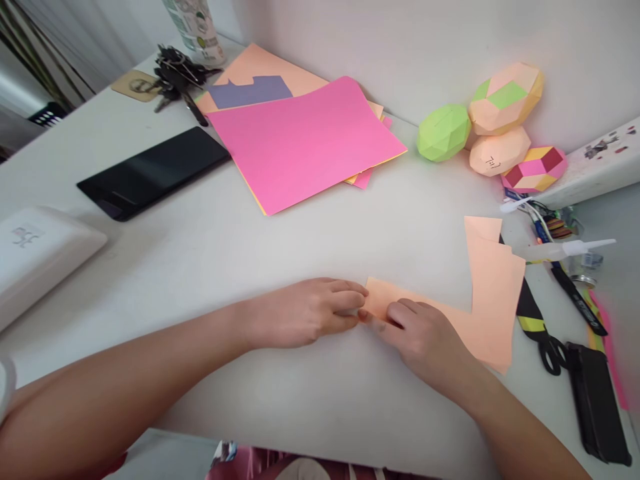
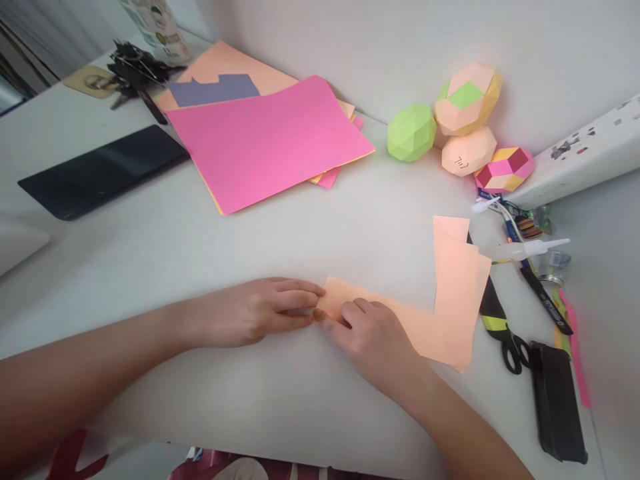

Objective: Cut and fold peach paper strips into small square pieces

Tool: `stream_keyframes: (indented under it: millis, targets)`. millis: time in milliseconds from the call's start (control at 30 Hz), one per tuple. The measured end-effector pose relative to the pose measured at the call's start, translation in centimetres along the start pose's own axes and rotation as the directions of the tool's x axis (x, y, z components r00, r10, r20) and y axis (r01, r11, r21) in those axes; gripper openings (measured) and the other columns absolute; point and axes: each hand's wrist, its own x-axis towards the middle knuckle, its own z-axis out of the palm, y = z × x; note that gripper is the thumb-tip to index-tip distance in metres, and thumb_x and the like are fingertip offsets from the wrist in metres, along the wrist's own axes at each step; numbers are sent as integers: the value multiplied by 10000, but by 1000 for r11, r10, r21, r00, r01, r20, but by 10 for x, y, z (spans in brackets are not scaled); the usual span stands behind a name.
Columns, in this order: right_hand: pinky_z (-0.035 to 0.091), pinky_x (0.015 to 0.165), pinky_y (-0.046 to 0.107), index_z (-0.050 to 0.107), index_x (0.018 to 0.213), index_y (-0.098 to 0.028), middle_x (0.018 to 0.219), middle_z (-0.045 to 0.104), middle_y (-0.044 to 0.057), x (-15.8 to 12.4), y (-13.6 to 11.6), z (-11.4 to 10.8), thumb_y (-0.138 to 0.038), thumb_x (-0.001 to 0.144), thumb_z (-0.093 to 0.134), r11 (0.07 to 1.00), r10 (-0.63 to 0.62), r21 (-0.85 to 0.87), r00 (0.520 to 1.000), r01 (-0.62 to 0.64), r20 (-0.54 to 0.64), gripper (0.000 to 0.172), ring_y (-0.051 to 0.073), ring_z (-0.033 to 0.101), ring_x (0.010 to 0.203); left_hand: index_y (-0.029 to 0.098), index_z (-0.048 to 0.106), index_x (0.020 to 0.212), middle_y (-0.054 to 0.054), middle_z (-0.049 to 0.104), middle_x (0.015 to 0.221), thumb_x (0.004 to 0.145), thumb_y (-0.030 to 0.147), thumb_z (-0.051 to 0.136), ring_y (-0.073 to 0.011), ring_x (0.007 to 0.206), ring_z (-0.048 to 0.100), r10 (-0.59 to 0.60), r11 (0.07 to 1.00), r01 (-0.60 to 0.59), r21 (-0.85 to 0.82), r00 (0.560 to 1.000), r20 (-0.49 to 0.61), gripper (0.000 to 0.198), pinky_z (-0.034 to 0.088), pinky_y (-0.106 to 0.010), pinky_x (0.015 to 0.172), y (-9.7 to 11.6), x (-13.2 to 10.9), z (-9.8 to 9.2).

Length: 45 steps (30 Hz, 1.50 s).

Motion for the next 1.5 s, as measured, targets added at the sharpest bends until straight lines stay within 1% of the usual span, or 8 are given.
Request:
stream_keyframes:
  millis: [133,333,467,667,900,1200,1333,1500]
  targets:
    - [228,511,272,675,1099,-205,629,422,-6,-1,1,2,-78,926,459,1000,1,17,1000,-1,-13,304,143,330,599,207,655,994,-84,633,1108,906,13,351,-219,1101,584,-40,996,35,-85,998,-51,372,474,-343,963,-3,-1,-1]
    - [234,516,269,695,1009,-179,631,416,-3,0,0,0,-94,935,433,999,11,38,1000,-10,-4,286,143,328,603,203,642,976,-79,616,1099,920,45,336,-209,1032,586,-59,995,57,-80,998,-20,349,465,-340,933,-1,0,-1]
    - [218,505,271,693,1059,-173,625,417,-3,0,0,0,-58,917,439,1000,5,28,1000,-5,-9,313,142,322,597,208,627,950,-64,612,1066,953,68,320,-195,1030,573,-63,998,64,-17,998,25,337,455,-320,931,3,0,-2]
    - [207,502,271,678,1119,-212,627,409,-7,1,3,0,-90,958,389,997,29,72,1000,-29,8,352,146,331,604,184,615,964,-80,621,1054,978,76,331,-197,1069,567,-48,991,44,123,999,23,304,454,-343,968,8,3,0]
    - [218,515,276,711,976,-234,623,387,-16,2,2,-1,-149,990,353,981,101,155,991,-113,83,368,136,324,578,189,631,951,-79,635,1036,967,77,374,-213,1055,567,17,964,-9,267,999,-27,281,451,-386,967,11,5,1]
    - [290,545,254,702,952,-217,644,445,-1,3,7,-3,-190,1000,331,960,111,249,989,-132,96,375,140,398,606,161,629,864,-67,630,880,967,39,347,-183,848,530,9,946,-16,323,1000,21,325,426,-342,805,17,5,-1]
    - [329,556,258,681,962,-193,664,513,14,3,6,-4,-163,970,371,949,131,273,985,-158,117,312,150,455,619,152,621,850,-69,623,866,955,28,366,-191,872,516,20,937,-36,347,999,47,303,411,-334,779,17,4,0]
    - [383,594,270,637,981,-181,734,605,36,4,4,-3,-119,927,414,928,177,295,967,-225,183,237,170,537,677,149,597,815,-63,590,838,945,16,364,-168,764,483,22,924,-33,380,999,33,299,410,-324,722,20,8,2]
